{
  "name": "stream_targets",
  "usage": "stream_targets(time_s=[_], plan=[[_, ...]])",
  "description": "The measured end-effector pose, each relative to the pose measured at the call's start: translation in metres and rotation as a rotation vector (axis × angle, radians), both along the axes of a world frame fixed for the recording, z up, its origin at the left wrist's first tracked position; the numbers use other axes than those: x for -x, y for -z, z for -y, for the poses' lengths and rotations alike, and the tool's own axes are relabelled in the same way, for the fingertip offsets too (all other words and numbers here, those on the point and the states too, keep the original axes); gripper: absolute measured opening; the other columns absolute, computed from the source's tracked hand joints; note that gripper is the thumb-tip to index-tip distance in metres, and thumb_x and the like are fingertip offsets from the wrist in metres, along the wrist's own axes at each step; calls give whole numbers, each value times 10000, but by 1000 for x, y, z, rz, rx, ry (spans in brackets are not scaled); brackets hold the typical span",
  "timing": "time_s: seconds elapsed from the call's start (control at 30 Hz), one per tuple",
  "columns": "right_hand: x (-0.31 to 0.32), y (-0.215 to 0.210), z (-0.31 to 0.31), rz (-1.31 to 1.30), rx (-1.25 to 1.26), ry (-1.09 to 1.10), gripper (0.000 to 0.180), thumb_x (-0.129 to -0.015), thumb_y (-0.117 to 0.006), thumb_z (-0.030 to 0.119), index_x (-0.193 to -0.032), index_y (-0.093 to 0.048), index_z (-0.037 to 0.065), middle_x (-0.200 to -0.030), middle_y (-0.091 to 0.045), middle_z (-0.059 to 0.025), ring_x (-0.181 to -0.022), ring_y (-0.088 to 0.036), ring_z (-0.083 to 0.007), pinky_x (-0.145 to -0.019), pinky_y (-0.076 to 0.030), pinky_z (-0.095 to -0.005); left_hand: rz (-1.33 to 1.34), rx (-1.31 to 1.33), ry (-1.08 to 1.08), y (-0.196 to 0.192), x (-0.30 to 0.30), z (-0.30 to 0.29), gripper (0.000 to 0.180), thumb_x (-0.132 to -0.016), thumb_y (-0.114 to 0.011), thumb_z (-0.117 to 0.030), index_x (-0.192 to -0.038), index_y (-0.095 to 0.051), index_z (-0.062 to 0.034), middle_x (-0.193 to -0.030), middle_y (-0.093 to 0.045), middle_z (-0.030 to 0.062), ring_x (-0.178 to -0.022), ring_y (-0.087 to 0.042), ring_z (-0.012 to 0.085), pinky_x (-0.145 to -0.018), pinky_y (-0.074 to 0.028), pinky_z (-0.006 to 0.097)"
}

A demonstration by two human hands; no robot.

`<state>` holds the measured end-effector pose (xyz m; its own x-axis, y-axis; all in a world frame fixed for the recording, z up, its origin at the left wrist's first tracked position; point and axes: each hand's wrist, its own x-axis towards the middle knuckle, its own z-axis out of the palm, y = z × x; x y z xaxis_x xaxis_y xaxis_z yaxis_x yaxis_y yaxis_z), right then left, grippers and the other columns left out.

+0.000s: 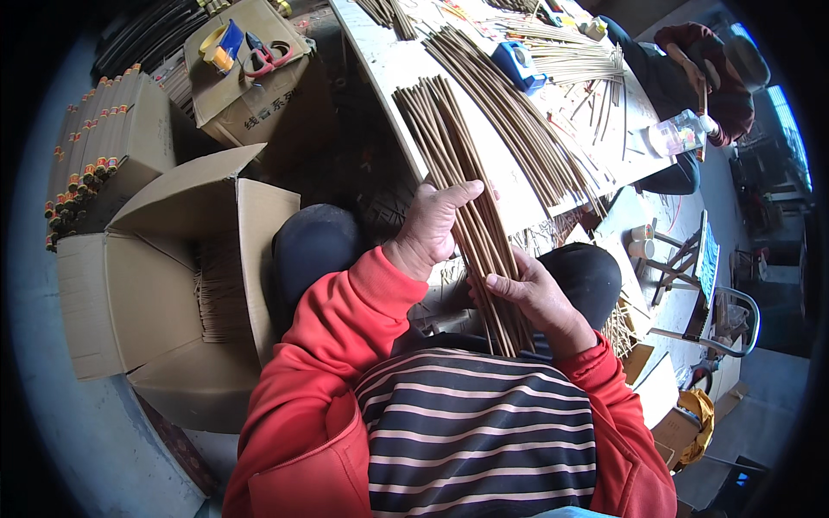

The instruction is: The person gathers thin wooden sticks, aligns them into bundles, and wraps a small paper label around the top to secure them. The person places the finished bundles into a cardboard box and repeats the process with new sticks from the table.

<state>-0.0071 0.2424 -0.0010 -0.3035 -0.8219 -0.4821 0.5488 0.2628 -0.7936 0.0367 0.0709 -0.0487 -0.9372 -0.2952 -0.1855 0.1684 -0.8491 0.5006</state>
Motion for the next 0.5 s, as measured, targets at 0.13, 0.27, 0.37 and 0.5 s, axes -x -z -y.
stream_targets(time_s=[0.13, 0.27, 0.37, 0.5], plan=[[3, 1, -3, 29, 9, 13, 377, -912, -531, 199, -1211, -442, -12, -1035, -593, -114, -893, -608, -189, -804, -503, -312, -19, -74, 29, -1, -1, 1, 380, -733, -427, -43, -1050, -554, 122, -968, -626, 197, -898, -623, 273, -840, -506, 378], [4, 4, -6, 59, 24, 65, 385, -956, -450, 241, -1251, -418, -5, -1059, -579, -81, -920, -585, -146, -802, -496, -280, -3, -158, 55, 7, 1, 3, 478, -675, -407, -57, -1093, -523, 144, -1025, -609, 225, -945, -606, 305, -904, -470, 393], [4, 0, -6, 17, 14, 63, 380, -970, -410, 251, -1244, -440, -11, -1073, -582, -86, -943, -580, -146, -812, -493, -283, -35, -254, 66, 10, 1, 3, 437, -715, -445, -76, -1093, -525, 130, -1015, -613, 217, -939, -607, 304, -886, -478, 407], [5, 0, -8, 48, 24, 48, 381, -971, -396, 247, -1224, -452, -33, -1095, -585, -122, -948, -594, -167, -838, -484, -291, -83, -287, 143, 12, 3, 1, 376, -762, -523, -116, -1076, -538, 91, -975, -624, 191, -918, -614, 294, -863, -488, 422]])
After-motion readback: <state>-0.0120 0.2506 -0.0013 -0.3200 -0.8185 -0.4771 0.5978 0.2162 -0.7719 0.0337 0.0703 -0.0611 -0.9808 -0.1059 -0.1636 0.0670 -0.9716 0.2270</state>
